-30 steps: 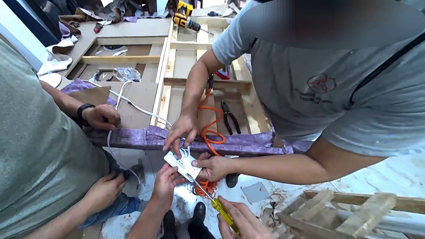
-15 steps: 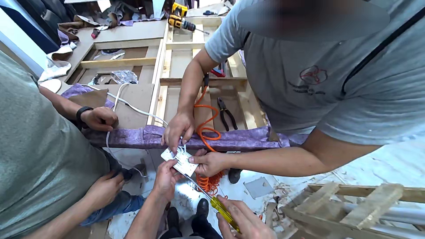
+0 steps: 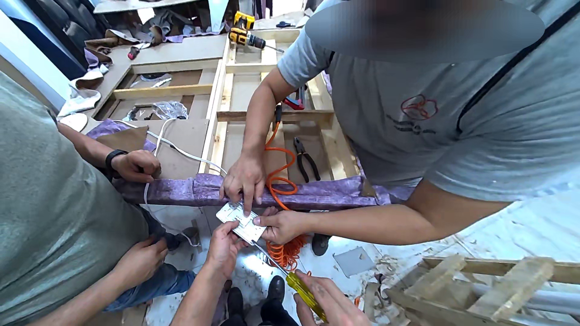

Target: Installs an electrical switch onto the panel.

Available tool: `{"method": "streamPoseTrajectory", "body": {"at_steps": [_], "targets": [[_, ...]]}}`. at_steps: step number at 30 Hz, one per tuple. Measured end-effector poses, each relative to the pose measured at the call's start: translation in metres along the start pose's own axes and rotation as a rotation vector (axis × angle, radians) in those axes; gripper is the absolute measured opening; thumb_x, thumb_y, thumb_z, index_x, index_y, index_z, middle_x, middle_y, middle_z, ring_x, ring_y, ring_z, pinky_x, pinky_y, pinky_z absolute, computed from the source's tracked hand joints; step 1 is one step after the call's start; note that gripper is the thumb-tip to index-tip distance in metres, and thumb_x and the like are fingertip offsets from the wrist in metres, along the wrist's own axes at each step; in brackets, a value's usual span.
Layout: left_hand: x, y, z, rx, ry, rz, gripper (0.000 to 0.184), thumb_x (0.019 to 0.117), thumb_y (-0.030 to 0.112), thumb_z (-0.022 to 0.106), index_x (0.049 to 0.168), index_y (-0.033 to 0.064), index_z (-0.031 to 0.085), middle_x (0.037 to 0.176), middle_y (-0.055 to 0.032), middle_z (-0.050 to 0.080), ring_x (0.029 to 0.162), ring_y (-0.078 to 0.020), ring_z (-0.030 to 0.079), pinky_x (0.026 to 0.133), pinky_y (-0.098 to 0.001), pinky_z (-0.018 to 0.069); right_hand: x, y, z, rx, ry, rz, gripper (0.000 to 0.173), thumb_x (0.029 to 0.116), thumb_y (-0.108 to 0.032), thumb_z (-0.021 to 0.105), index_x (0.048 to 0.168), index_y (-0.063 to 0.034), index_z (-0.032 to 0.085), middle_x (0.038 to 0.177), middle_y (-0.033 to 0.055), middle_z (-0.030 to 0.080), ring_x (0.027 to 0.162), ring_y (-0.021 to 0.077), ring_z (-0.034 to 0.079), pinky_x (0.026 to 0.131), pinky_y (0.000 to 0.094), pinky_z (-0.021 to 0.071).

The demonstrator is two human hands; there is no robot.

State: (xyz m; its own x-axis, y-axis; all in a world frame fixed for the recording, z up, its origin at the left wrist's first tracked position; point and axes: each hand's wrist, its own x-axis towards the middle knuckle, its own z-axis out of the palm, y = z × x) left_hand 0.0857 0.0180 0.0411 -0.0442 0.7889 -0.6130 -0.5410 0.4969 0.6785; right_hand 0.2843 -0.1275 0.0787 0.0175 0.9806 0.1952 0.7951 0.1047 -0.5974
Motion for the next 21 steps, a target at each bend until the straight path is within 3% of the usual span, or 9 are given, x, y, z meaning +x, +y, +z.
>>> {"method": "streamPoseTrajectory", "body": {"at_steps": [9, 14, 18, 21], "targets": [[0.001, -0.003, -0.003, -0.055, -0.031, 0.01, 0.027, 0.105, 0.013, 0.041, 0.12, -0.0007, 0.059, 0.104, -0.0205, 0.071, 0.09, -0.029, 0.072, 0.078, -0.0445, 0.0599, 0.011, -0.003, -0.001, 0.014, 0.048, 0.013, 0.032, 0.0904, -0.019, 0.07, 0.12, -0.0082, 0.076, 0.105, 0.0086, 0.075, 0.083, 0.0153, 0.072, 0.066, 0.0322, 0.0606], [0.007, -0.015, 0.001, -0.251, -0.083, 0.076, 0.033, 0.1065, 0.018, 0.037, 0.127, 0.004, 0.059, 0.111, -0.0181, 0.071, 0.099, -0.0281, 0.072, 0.088, -0.0458, 0.0593, 0.024, -0.006, -0.017, 0.002, 0.028, 0.016, 0.035, 0.092, -0.022, 0.069, 0.122, -0.0039, 0.074, 0.1, 0.0103, 0.075, 0.082, 0.0173, 0.071, 0.068, 0.0345, 0.0599], [0.011, -0.033, 0.004, -0.329, -0.132, 0.109, 0.041, 0.107, 0.023, 0.032, 0.13, 0.0059, 0.061, 0.116, -0.0185, 0.071, 0.102, -0.0281, 0.072, 0.088, -0.045, 0.0596, 0.036, -0.001, -0.034, 0.041, -0.106, 0.03, 0.036, 0.0982, -0.024, 0.063, 0.123, 0.0009, 0.072, 0.1, 0.0135, 0.074, 0.083, 0.0189, 0.072, 0.071, 0.036, 0.0606], [0.012, -0.039, 0.007, -0.415, -0.145, 0.138, 0.04, 0.103, 0.024, 0.039, 0.131, 0.0056, 0.06, 0.123, -0.0206, 0.069, 0.106, -0.03, 0.071, 0.09, -0.0452, 0.0589, 0.06, 0.016, -0.041, 0.172, -0.263, 0.039, 0.037, 0.1019, -0.021, 0.056, 0.125, 0.0059, 0.067, 0.103, 0.0159, 0.074, 0.086, 0.0191, 0.072, 0.075, 0.0369, 0.06]]}}
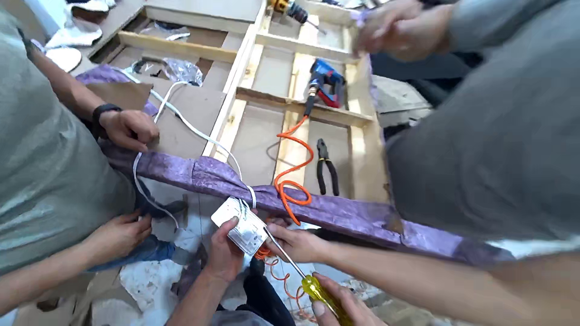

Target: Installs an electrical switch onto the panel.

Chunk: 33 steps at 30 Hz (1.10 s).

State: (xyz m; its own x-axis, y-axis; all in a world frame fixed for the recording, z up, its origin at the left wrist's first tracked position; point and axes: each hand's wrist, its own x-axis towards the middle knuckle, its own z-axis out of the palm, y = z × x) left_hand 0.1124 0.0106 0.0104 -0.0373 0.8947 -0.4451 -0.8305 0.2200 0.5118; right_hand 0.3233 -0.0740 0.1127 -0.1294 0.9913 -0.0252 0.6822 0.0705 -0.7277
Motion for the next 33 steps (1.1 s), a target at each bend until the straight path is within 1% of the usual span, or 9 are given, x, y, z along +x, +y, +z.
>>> {"method": "streamPoseTrajectory", "body": {"at_steps": [2, 4, 6, 9, 13, 15, 19, 27, 33], "targets": [[-0.003, -0.003, 0.0, -0.059, -0.038, 0.04, 0.039, 0.1032, 0.029, 0.041, 0.128, 0.0052, 0.061, 0.119, -0.0224, 0.07, 0.106, -0.0322, 0.072, 0.091, -0.0458, 0.06, 0.018, 0.015, -0.01, 0.14, -0.067, -0.006, 0.035, 0.1027, -0.018, 0.051, 0.125, 0.0086, 0.06, 0.102, 0.0145, 0.072, 0.084, 0.0181, 0.071, 0.071, 0.0369, 0.0606], [-0.004, -0.004, 0.004, -0.084, -0.03, 0.07, 0.041, 0.1055, 0.032, 0.037, 0.125, 0.0046, 0.061, 0.116, -0.0234, 0.071, 0.105, -0.0344, 0.072, 0.091, -0.048, 0.0598, 0.04, 0.024, -0.024, 0.199, -0.101, -0.034, 0.038, 0.1037, -0.017, 0.05, 0.132, 0.0074, 0.054, 0.102, 0.0121, 0.07, 0.08, 0.0158, 0.068, 0.066, 0.035, 0.0596], [-0.005, -0.005, 0.01, -0.143, 0.006, 0.062, 0.044, 0.1066, 0.032, 0.032, 0.125, 0.0036, 0.06, 0.114, -0.0248, 0.071, 0.101, -0.0359, 0.073, 0.088, -0.0494, 0.0605, 0.066, 0.025, -0.041, 0.119, -0.143, -0.093, 0.044, 0.1065, -0.027, 0.052, 0.138, 0.0034, 0.054, 0.094, 0.0088, 0.069, 0.069, 0.0123, 0.065, 0.058, 0.0337, 0.0581], [-0.001, -0.001, 0.007, -0.241, -0.04, 0.007, 0.049, 0.1059, 0.04, 0.033, 0.128, 0.005, 0.059, 0.115, -0.0245, 0.069, 0.097, -0.0374, 0.072, 0.086, -0.052, 0.06, 0.101, 0.021, -0.06, -0.001, -0.286, -0.221, 0.046, 0.1067, -0.035, 0.052, 0.134, 0.0009, 0.061, 0.098, 0.0114, 0.072, 0.072, 0.0137, 0.066, 0.064, 0.0354, 0.058], [0.002, 0.012, 0.0, -0.301, -0.094, -0.071, 0.052, 0.1019, 0.047, 0.039, 0.128, 0.0068, 0.06, 0.114, -0.0243, 0.069, 0.092, -0.0375, 0.073, 0.083, -0.0506, 0.0608, 0.128, 0.024, -0.069, -0.123, -0.468, -0.297, 0.039, 0.105, -0.029, 0.057, 0.133, -0.0032, 0.066, 0.115, 0.0155, 0.073, 0.095, 0.0223, 0.072, 0.081, 0.0439, 0.0604], [0.005, 0.017, -0.005, -0.31, -0.156, -0.101, 0.05, 0.099, 0.047, 0.046, 0.126, 0.0078, 0.063, 0.114, -0.0238, 0.071, 0.092, -0.0364, 0.073, 0.083, -0.0491, 0.0608, 0.14, 0.026, -0.067, -0.169, -0.503, -0.321, 0.037, 0.1023, -0.027, 0.061, 0.131, -0.0051, 0.068, 0.113, 0.0164, 0.073, 0.094, 0.0255, 0.072, 0.079, 0.0467, 0.06], [0.01, 0.013, -0.017, -0.347, -0.243, -0.14, 0.047, 0.0918, 0.044, 0.065, 0.123, 0.0091, 0.069, 0.114, -0.0211, 0.072, 0.093, -0.0329, 0.074, 0.083, -0.046, 0.0614, 0.165, 0.028, -0.06, -0.196, -0.577, -0.368, 0.037, 0.101, -0.027, 0.062, 0.134, -0.011, 0.068, 0.111, 0.0123, 0.074, 0.089, 0.022, 0.072, 0.073, 0.0435, 0.0601], [0.015, 0.008, -0.014, -0.457, -0.212, -0.144, 0.047, 0.0909, 0.039, 0.066, 0.123, 0.0052, 0.071, 0.112, -0.0209, 0.073, 0.088, -0.0323, 0.076, 0.076, -0.0441, 0.0634, 0.218, 0.045, -0.039, -0.034, -0.817, -0.462, 0.035, 0.103, -0.024, 0.06, 0.135, -0.0132, 0.068, 0.107, 0.017, 0.074, 0.086, 0.0289, 0.072, 0.069, 0.0464, 0.0571], [0.014, 0.003, -0.015, -0.456, -0.208, -0.09, 0.046, 0.0927, 0.035, 0.062, 0.124, 0.0031, 0.07, 0.115, -0.0227, 0.073, 0.091, -0.0345, 0.076, 0.078, -0.0463, 0.0631, 0.238, 0.049, -0.034, 0.062, -0.949, -0.427, 0.036, 0.1056, -0.024, 0.056, 0.134, -0.0055, 0.067, 0.1, 0.0209, 0.073, 0.081, 0.0318, 0.071, 0.064, 0.0456, 0.0562]]}}
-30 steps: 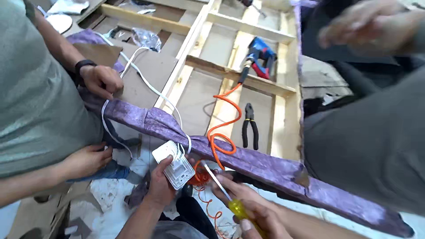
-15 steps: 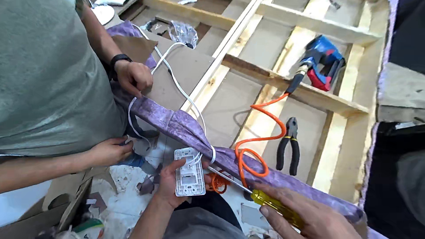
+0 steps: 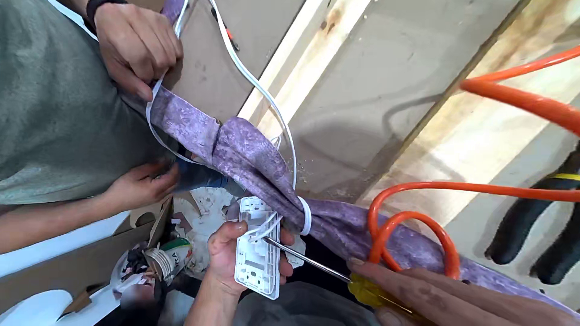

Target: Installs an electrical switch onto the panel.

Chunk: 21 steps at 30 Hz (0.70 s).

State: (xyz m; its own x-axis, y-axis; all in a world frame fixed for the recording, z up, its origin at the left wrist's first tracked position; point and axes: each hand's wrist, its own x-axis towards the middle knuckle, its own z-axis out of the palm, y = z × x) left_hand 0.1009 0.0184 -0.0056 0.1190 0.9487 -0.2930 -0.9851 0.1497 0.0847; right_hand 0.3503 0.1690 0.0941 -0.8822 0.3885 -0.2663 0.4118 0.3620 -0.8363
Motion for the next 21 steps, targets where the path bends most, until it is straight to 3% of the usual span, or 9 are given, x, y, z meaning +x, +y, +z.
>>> {"method": "streamPoseTrajectory", "body": {"at_steps": [5, 10, 16, 21], "targets": [[0.001, -0.001, 0.001, 0.039, -0.036, 0.023, 0.045, 0.0939, 0.033, 0.062, 0.127, 0.0035, 0.068, 0.121, -0.0221, 0.07, 0.094, -0.0339, 0.075, 0.081, -0.047, 0.0625, 0.001, -0.006, 0.0, 0.036, -0.046, 0.039, 0.039, 0.1073, -0.025, 0.052, 0.136, -0.0026, 0.065, 0.099, 0.0215, 0.074, 0.076, 0.0323, 0.071, 0.06, 0.0473, 0.0556], [0.001, -0.006, 0.002, 0.024, -0.037, 0.061, 0.045, 0.0934, 0.033, 0.062, 0.127, 0.0034, 0.068, 0.121, -0.0214, 0.071, 0.098, -0.0343, 0.074, 0.084, -0.0487, 0.0616, -0.006, -0.01, 0.006, 0.136, -0.067, 0.085, 0.041, 0.1079, -0.024, 0.05, 0.138, 0.001, 0.063, 0.104, 0.0236, 0.074, 0.085, 0.0338, 0.073, 0.07, 0.0484, 0.0588], [0.0, -0.009, 0.003, 0.025, -0.021, 0.08, 0.045, 0.0931, 0.033, 0.062, 0.127, 0.0034, 0.068, 0.12, -0.0214, 0.071, 0.097, -0.0344, 0.074, 0.083, -0.0489, 0.0621, -0.012, -0.012, 0.016, 0.164, -0.029, 0.102, 0.041, 0.1076, -0.023, 0.05, 0.137, 0.002, 0.063, 0.105, 0.0226, 0.074, 0.085, 0.0317, 0.073, 0.071, 0.0461, 0.0589], [-0.004, -0.009, 0.007, 0.073, 0.022, 0.114, 0.041, 0.0955, 0.032, 0.062, 0.125, 0.0043, 0.069, 0.118, -0.0227, 0.072, 0.097, -0.0348, 0.075, 0.083, -0.0483, 0.0625, -0.015, -0.012, 0.022, 0.134, 0.012, 0.084, 0.04, 0.1067, -0.022, 0.052, 0.136, 0.0013, 0.064, 0.101, 0.023, 0.073, 0.08, 0.0312, 0.071, 0.066, 0.0441, 0.0567]]}}
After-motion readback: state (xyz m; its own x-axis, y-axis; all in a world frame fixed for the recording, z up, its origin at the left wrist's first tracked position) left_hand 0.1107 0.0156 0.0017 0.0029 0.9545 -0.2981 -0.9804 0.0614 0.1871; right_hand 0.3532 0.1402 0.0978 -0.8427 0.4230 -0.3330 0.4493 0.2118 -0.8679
